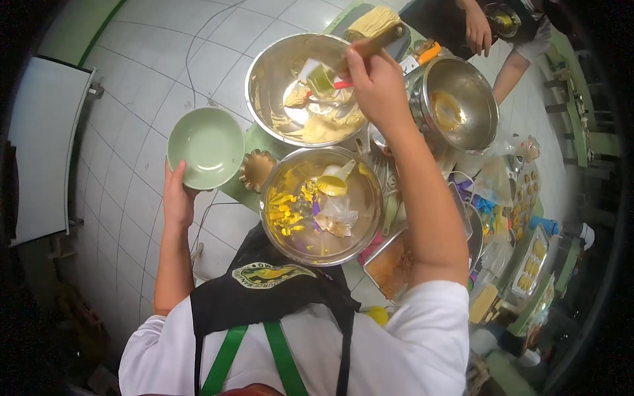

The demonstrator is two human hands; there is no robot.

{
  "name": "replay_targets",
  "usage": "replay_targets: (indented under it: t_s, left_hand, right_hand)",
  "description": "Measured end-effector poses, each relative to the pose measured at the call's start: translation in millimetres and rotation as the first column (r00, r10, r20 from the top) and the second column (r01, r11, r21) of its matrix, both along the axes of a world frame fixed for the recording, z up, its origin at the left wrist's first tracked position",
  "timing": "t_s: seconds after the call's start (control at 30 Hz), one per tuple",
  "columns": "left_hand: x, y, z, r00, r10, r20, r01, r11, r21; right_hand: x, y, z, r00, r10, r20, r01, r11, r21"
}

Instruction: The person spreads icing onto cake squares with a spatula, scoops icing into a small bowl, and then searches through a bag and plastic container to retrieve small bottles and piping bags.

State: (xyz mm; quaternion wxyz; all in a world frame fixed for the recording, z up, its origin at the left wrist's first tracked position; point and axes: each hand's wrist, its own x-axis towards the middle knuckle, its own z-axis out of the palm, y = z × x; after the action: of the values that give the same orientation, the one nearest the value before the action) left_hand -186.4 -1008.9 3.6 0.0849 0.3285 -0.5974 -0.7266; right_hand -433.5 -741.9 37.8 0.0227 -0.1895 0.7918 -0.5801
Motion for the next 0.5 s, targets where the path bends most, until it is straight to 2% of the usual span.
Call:
replay_targets:
  t_s: [0.03, 0.1, 0.2, 0.27, 0.33, 0.37, 0.43, 0.5]
  left_hand:
    - [-8.8, -2.0, -5.8, 1.0, -0.021, -0.012, 0.021, 1.0, 0.006]
    - [-25.2, -6.8, -10.8, 0.997, -0.077, -0.02, 0.078, 0.996, 0.033]
    - [-45.8, -14.2, -27.1, 0.994, -0.072, -0.077, 0.08, 0.992, 0.097]
    - [-56.0, -16.3, -30.8, 0.993, -0.091, -0.077, 0.101, 0.986, 0.136]
    - [-66.1, -15.7, -33.4, 0.986, -0.091, -0.138, 0.119, 0.972, 0.204]
    - [-70.6, -15.5, -36.7, 0.986, -0.094, -0.136, 0.122, 0.97, 0.211]
    - [-78.7, -14.0, -44.4, 0.973, -0.094, -0.21, 0.158, 0.937, 0.311]
    - [-88.2, -10.3, -47.6, 0.973, -0.099, -0.211, 0.171, 0.919, 0.356]
  right_hand:
    - [5.9, 5.1, -6.4, 0.999, -0.042, 0.017, 0.041, 0.997, 0.064]
    - [17.2, 7.6, -24.7, 0.986, -0.14, 0.091, 0.133, 0.988, 0.078]
    - [29.6, 6.1, -45.0, 0.955, -0.27, 0.126, 0.244, 0.951, 0.188]
    - [35.6, 0.1, -54.7, 0.949, -0.296, 0.107, 0.277, 0.947, 0.159]
    - [37.8, -1.4, -65.7, 0.931, -0.358, 0.067, 0.329, 0.905, 0.27]
    - [40.7, -7.2, -66.0, 0.924, -0.376, 0.062, 0.357, 0.911, 0.205]
    - [43.6, -11.6, -68.3, 0.925, -0.378, 0.043, 0.359, 0.905, 0.23]
    - [44.9, -12.0, -71.6, 0.925, -0.379, 0.024, 0.361, 0.898, 0.252]
